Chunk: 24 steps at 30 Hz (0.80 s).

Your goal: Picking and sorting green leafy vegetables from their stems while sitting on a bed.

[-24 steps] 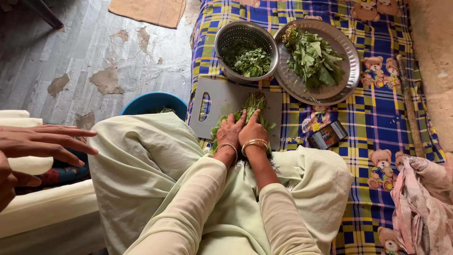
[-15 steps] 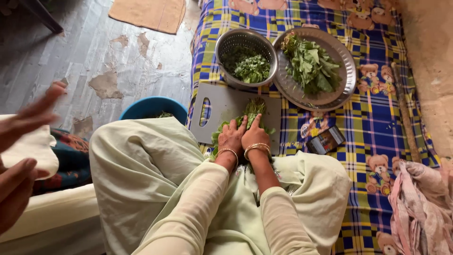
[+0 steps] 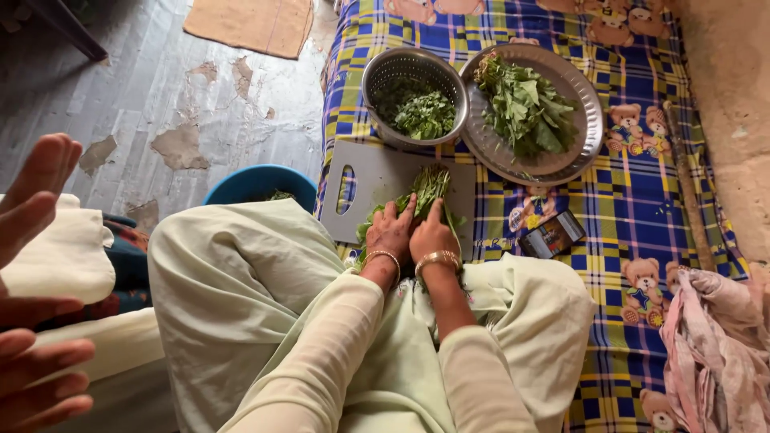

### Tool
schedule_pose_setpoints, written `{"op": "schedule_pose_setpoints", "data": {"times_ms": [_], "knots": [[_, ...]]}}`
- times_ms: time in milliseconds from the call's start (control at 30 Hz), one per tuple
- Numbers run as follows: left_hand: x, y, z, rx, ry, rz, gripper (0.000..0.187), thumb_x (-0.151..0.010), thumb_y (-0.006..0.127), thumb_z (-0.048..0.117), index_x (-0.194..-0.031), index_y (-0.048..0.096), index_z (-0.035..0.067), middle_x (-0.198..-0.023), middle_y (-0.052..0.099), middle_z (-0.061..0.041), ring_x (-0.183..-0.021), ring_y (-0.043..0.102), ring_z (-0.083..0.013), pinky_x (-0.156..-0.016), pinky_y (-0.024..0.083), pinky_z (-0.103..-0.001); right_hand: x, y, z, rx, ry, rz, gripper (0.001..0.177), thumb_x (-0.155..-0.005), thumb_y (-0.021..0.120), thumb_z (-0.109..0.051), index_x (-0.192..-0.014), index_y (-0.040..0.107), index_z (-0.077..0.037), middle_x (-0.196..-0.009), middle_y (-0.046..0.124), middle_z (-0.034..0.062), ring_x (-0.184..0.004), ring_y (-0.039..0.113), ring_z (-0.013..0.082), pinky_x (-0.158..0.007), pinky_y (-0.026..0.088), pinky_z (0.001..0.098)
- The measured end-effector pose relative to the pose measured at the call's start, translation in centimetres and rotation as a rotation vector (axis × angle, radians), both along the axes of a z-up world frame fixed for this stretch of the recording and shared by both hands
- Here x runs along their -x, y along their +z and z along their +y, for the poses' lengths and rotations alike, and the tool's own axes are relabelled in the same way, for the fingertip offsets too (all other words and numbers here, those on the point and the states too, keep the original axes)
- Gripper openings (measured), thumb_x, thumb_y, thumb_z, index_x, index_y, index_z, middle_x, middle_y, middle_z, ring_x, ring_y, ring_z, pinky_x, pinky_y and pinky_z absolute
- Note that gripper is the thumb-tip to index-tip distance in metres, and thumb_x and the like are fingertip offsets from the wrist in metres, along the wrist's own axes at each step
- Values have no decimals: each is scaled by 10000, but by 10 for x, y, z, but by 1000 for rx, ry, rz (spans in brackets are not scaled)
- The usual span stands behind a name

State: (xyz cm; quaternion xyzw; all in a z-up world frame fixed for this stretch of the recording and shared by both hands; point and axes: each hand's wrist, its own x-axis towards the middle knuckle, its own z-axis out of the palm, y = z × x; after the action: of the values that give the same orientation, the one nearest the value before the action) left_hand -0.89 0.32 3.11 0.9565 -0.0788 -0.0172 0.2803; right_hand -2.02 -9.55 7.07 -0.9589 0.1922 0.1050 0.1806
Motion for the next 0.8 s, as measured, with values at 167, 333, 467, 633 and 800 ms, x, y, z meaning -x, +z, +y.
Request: {"op": "schedule_pose_setpoints", "data": {"times_ms": [167,333,467,633,800], "knots": [[4,10,-6,43,93,18,557,-958,622,367,-1502,506,337,-1246,560,-130,-1126,518,-348,-930,448,-486,13,23,-31,-126,-86,-250,667,-991,531,-250,-1598,274,-150,-826,732,199,-687,729,356,-595,593,468],[6,11,-10,32,178,-46,555,-884,653,377,-1427,555,320,-1394,536,-107,-1341,374,-382,-1060,261,-561,-6,29,-81,-319,-268,-172,396,-1054,438,-249,-1432,463,-133,-753,724,127,-540,708,242,-454,561,357],[-1,13,-10,98,175,-171,615,-872,647,384,-1459,518,250,-1500,472,-139,-1465,256,-379,-1145,122,-622,-26,-38,-97,-292,-292,-65,266,-1038,509,-192,-1290,569,-130,-890,725,129,-709,728,252,-575,579,380],[-20,10,-17,155,100,-223,506,-1005,580,426,-1501,529,340,-1564,471,-70,-1522,307,-327,-1211,88,-669,-32,-78,-84,-186,-184,-472,245,-956,624,-134,-1192,592,-76,-1140,691,187,-1019,676,364,-860,546,480],[-26,10,-15,116,-145,-149,646,-942,635,576,-1527,465,361,-1605,404,-135,-1476,359,-384,-1160,281,-542,-39,-88,-93,-241,-328,-422,493,-867,699,-177,-1312,529,-53,-1277,596,234,-1159,594,424,-982,483,494]]}}
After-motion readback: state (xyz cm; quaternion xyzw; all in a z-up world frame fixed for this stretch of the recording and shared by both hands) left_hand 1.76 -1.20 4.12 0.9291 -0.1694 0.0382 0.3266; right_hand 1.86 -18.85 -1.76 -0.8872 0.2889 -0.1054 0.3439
